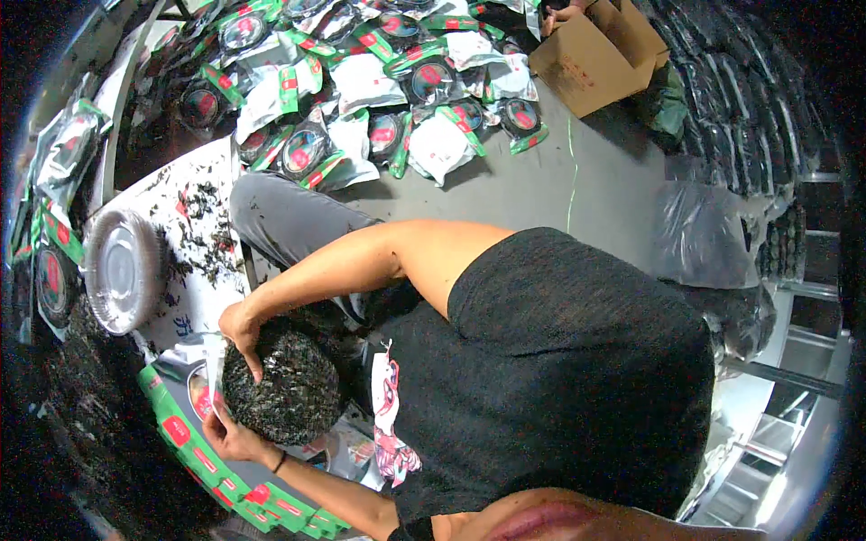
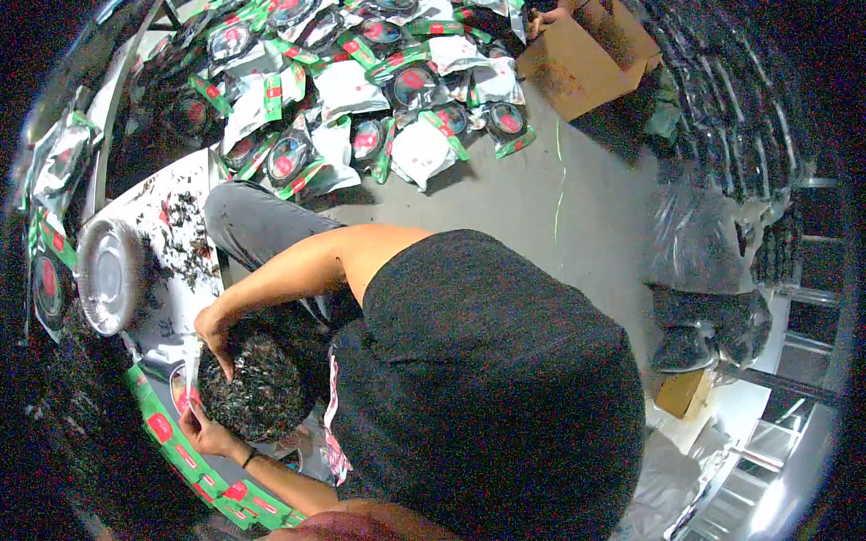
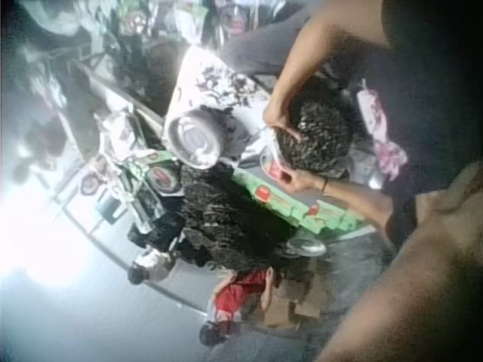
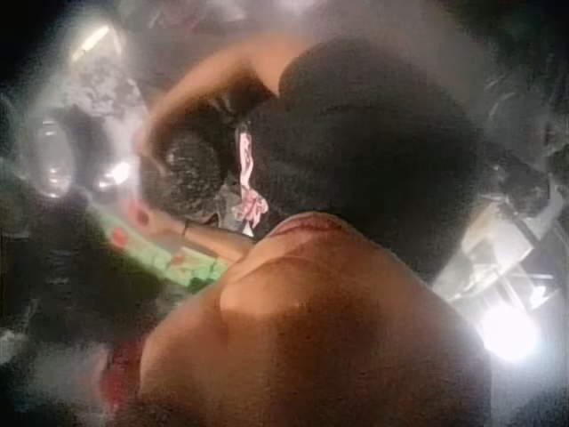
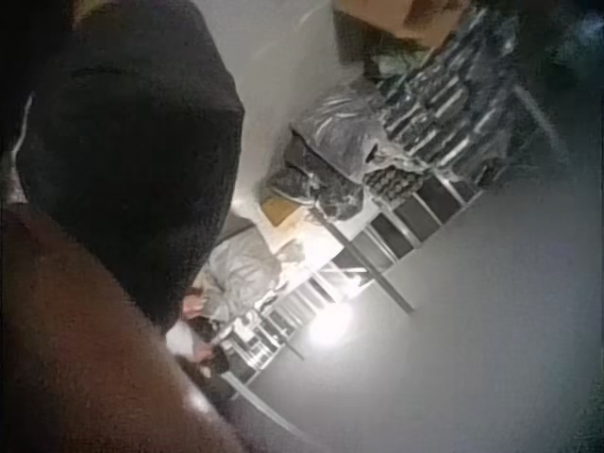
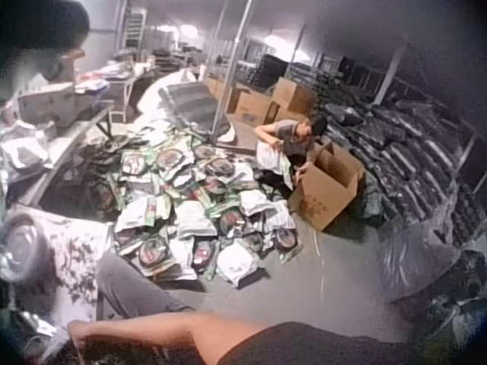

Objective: The person packs round sheets of dried seaweed into silver and green plastic bags by hand, then stacks the filled bags on a pile.

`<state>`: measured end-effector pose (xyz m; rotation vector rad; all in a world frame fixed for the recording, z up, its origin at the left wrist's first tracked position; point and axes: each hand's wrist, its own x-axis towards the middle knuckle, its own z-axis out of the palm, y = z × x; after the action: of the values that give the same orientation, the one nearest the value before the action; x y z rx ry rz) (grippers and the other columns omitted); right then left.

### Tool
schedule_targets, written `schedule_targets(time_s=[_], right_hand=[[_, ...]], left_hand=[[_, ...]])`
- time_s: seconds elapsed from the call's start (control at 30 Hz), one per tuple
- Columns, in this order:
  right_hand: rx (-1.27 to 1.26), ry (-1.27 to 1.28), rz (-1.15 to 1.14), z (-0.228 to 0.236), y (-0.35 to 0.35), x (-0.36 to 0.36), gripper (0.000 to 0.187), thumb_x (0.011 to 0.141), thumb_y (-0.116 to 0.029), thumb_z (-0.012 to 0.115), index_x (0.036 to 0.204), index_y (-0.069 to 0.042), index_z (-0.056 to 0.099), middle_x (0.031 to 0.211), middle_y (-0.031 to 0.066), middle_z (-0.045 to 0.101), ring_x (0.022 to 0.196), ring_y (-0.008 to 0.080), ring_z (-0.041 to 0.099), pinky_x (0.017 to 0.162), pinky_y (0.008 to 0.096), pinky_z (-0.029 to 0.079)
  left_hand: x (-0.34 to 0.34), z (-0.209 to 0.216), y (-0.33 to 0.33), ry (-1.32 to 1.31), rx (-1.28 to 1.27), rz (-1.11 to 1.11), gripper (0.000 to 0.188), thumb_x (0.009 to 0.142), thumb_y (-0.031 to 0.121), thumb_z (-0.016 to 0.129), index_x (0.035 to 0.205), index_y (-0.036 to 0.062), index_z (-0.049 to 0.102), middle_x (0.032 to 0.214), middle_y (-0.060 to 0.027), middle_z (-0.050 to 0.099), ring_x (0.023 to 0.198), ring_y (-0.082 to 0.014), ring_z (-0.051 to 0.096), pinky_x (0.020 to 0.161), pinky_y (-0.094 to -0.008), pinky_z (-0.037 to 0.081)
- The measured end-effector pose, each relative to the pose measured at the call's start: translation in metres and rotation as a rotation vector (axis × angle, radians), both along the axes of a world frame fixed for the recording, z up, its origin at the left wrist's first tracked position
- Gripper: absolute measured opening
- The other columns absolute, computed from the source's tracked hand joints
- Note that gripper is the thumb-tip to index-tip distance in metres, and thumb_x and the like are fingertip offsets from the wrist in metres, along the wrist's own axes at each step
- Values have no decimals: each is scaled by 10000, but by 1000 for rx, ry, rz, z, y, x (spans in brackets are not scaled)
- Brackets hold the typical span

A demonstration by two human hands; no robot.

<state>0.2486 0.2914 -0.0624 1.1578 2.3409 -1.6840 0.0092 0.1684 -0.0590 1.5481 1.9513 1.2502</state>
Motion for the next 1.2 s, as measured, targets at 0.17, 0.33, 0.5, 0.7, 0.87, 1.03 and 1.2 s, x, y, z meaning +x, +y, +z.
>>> schedule_targets(time_s=[0.17,0.33,0.5,0.7,0.87,1.03,1.2], right_hand=[[-87,-98,-150,6,3,6,934,356,-548,996,1037,40,749,1085,161,744,1002,267,706,888,341,539],[58,73,-299,24,9,32,1067,435,-517,993,1338,-77,633,1387,215,582,1198,305,620,1029,388,513],[80,107,-316,8,26,51,828,586,-383,979,1307,-101,684,1132,157,717,1053,206,669,944,327,525],[-138,269,-388,-18,30,51,638,718,-226,926,1260,3,680,1034,125,751,968,162,689,902,293,536],[-9,166,-421,-3,28,42,711,654,-309,961,1239,-8,690,1035,136,737,885,180,697,824,303,570],[193,97,-407,-13,34,47,762,622,-382,969,1177,63,699,1062,167,737,911,197,706,821,327,567],[104,-1,-354,17,38,38,863,581,-491,959,1151,101,696,1021,204,743,916,248,726,882,331,555]], left_hand=[[66,46,-3,858,154,-327,260,799,-22,661,1047,34,710,934,-176,683,822,-386,631,758,-436,513],[46,31,-6,392,120,-453,483,799,-35,568,1259,56,681,1035,-194,635,939,-359,593,863,-456,469],[48,59,-32,543,-41,-87,431,773,43,650,1193,123,695,885,-89,564,826,-263,590,795,-406,492],[55,34,-72,116,-322,181,461,748,84,717,1201,117,638,907,-67,590,797,-258,597,764,-389,509],[71,32,-74,546,-190,-23,488,742,-23,582,1226,8,527,1032,-213,611,977,-430,578,834,-502,458],[61,73,-72,144,-519,-129,409,781,39,611,1187,68,568,921,-153,633,793,-330,651,734,-438,529],[57,111,-13,338,-245,-33,535,878,319,726,1304,37,566,1106,-191,664,1025,-338,653,891,-425,521]])
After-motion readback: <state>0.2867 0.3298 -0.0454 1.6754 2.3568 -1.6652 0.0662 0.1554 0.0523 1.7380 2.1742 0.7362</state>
